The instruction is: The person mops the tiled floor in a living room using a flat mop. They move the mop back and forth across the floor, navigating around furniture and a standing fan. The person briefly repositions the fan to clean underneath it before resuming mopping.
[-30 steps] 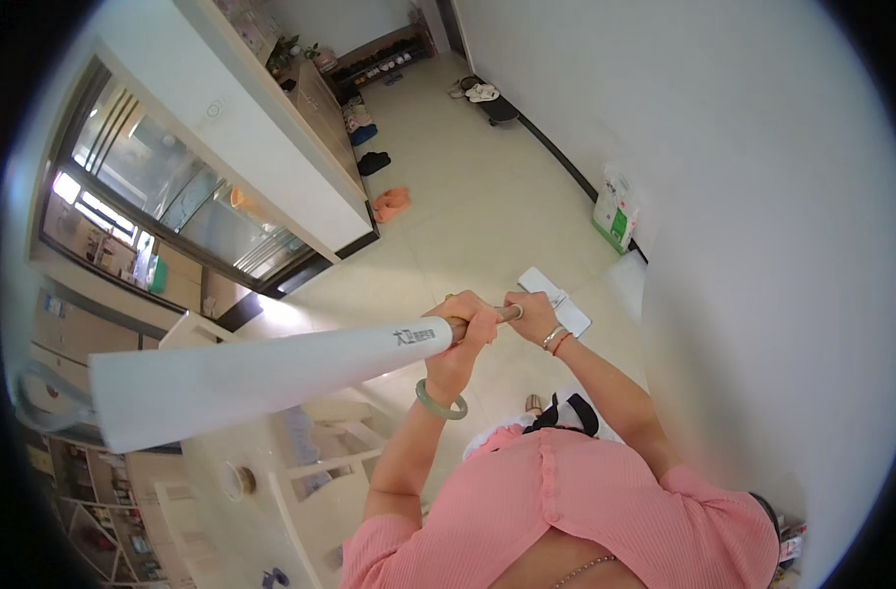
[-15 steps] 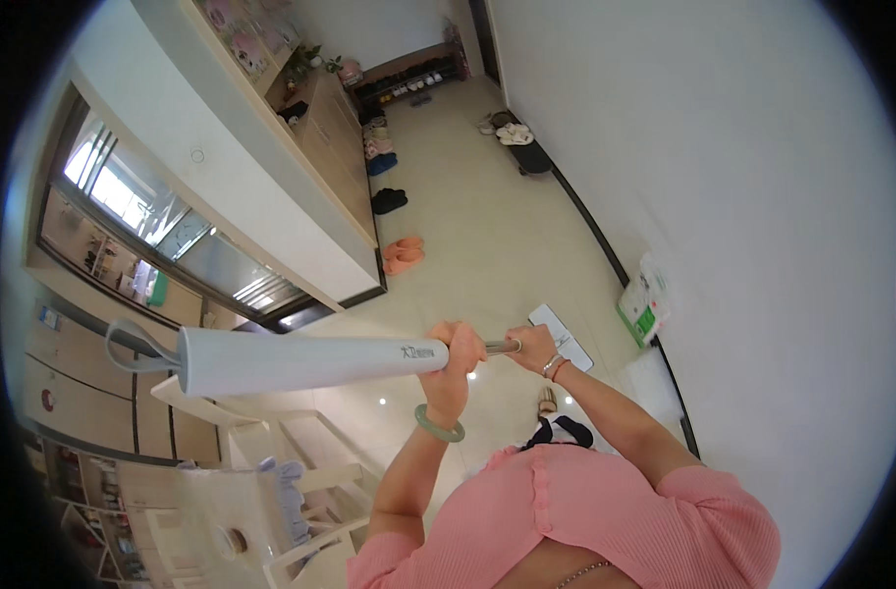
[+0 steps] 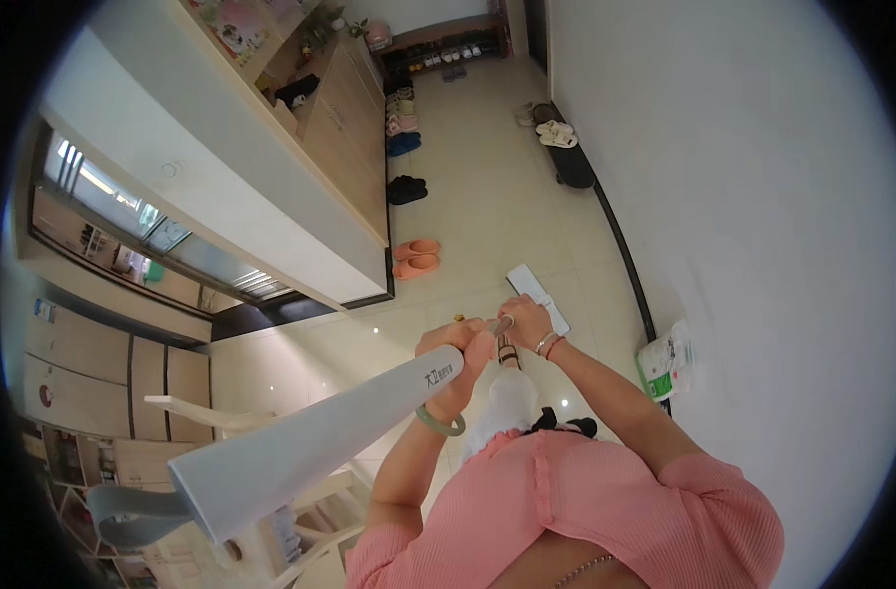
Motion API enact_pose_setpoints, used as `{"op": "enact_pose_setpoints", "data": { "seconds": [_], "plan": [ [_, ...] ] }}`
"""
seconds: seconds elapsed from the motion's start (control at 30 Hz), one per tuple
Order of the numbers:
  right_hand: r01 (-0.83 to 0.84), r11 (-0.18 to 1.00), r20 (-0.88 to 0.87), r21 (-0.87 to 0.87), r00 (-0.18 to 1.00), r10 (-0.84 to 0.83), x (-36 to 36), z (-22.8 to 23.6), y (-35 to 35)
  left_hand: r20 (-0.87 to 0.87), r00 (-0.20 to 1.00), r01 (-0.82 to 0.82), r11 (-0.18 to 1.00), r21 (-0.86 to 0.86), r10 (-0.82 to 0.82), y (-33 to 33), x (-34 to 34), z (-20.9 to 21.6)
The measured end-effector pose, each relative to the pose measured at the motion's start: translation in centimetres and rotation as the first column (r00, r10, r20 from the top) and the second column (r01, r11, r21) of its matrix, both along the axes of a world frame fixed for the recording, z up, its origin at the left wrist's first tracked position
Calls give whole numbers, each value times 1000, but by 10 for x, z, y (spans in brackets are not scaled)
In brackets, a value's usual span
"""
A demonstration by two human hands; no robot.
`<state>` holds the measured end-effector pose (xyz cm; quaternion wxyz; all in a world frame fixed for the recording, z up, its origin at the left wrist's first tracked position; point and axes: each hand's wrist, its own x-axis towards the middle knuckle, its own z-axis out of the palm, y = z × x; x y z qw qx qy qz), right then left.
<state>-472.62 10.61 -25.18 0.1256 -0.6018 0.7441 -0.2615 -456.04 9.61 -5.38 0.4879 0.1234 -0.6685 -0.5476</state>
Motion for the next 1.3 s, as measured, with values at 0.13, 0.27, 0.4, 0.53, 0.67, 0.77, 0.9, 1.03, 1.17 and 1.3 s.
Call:
{"op": "enact_pose_setpoints", "data": {
  "seconds": [0.13, 0.27, 0.4, 0.53, 0.67, 0.77, 0.9, 1.03, 1.17, 1.3],
  "plan": [
    [9, 998, 93, -56, 996, -4, -54, -13, -82, 149, 988, 50, 996, -76, -39, -91, -50, -6],
    [-16, 979, 112, -202, 993, 39, -121, -26, -170, 95, 990, 117, 987, -107, -107, -177, -115, 8],
    [-17, 964, 212, -264, 974, 75, -170, -22, -236, 83, 983, 174, 968, -179, -161, -256, -159, 8],
    [51, 953, 310, -297, 950, 45, -210, -27, -306, -10, 976, 218, 972, -88, -219, -331, -209, 0],
    [-13, 944, 305, -330, 945, 120, -265, -43, -387, 1, 963, 267, 961, -75, -268, -406, -264, -12],
    [-12, 954, 350, -301, 929, 122, -297, -49, -452, 100, 972, 222, 969, -108, -212, -466, -302, -10],
    [-101, 967, 380, -234, 906, 187, -349, -37, -542, 177, 977, 140, 984, -106, -120, -551, -347, -8],
    [-132, 962, 366, -239, 905, 216, -385, -22, -632, 172, 985, 41, 991, -129, -18, -634, -384, 8],
    [-72, 949, 362, -306, 913, 186, -415, -19, -719, 71, 992, 110, 984, -138, -101, -707, -422, 25],
    [7, 968, 429, -251, 897, 105, -450, -17, -801, -2, 996, 86, 981, -174, -88, -787, -465, 18]
  ]
}}
